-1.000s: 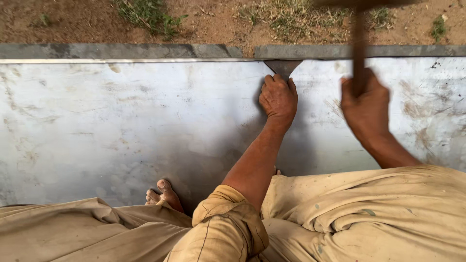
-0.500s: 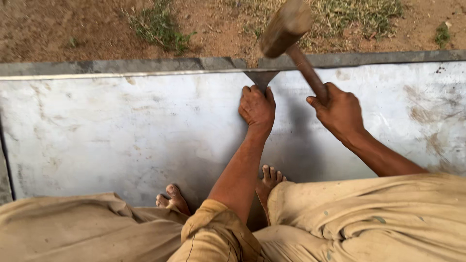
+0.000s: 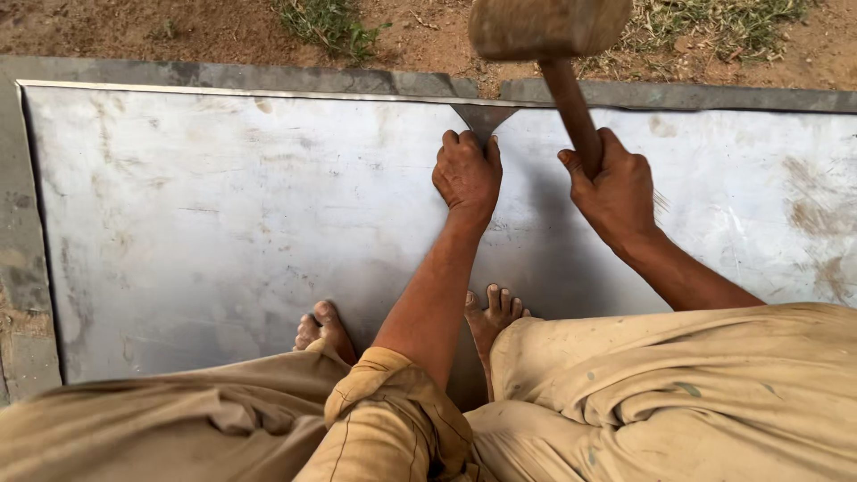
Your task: The person uses a hammer and a chisel-like tool to shape the edges of a large metal sheet. They systematically work along the perimeter, striking the tool to bend or flatten the metal edges.
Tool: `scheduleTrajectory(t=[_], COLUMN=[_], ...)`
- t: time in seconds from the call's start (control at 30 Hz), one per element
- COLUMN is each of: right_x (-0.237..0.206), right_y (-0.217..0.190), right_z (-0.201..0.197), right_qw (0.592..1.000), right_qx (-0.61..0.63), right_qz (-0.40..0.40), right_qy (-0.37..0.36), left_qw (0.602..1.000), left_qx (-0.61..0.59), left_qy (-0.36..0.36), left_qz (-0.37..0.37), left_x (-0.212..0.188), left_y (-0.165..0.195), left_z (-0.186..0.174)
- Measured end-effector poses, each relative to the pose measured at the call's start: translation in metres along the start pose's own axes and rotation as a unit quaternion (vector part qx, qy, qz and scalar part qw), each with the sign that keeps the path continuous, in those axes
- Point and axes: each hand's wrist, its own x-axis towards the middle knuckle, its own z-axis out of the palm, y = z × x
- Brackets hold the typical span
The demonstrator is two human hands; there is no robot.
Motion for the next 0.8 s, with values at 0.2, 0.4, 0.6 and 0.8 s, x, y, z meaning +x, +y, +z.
scheduleTrajectory(t=[0.2,0.4,0.6,0.8], right_x=[0.026,0.049,0.072,0.098], right_y=[-0.015,-0.022,-0.045,-0.077], right_z=[0.008,0.024,0.044,0.054], right_qw=[0.988,0.978,0.984,0.966], right_qx=[-0.098,-0.145,-0.112,-0.182], right_qz=[-0.114,-0.133,-0.067,-0.07], right_qy=[-0.022,-0.073,-0.118,-0.169], left_qw=[1.0,0.994,0.985,0.987], left_qx=[0.01,0.039,0.072,0.084], left_qy=[0.021,0.105,0.14,0.115], left_qz=[-0.013,-0.014,-0.07,-0.073], left_x=[0.012,0.029,0.037,0.046], left_y=[-0.016,-0.056,-0.076,-0.085], left_z=[-0.011,-0.026,-0.026,-0.016])
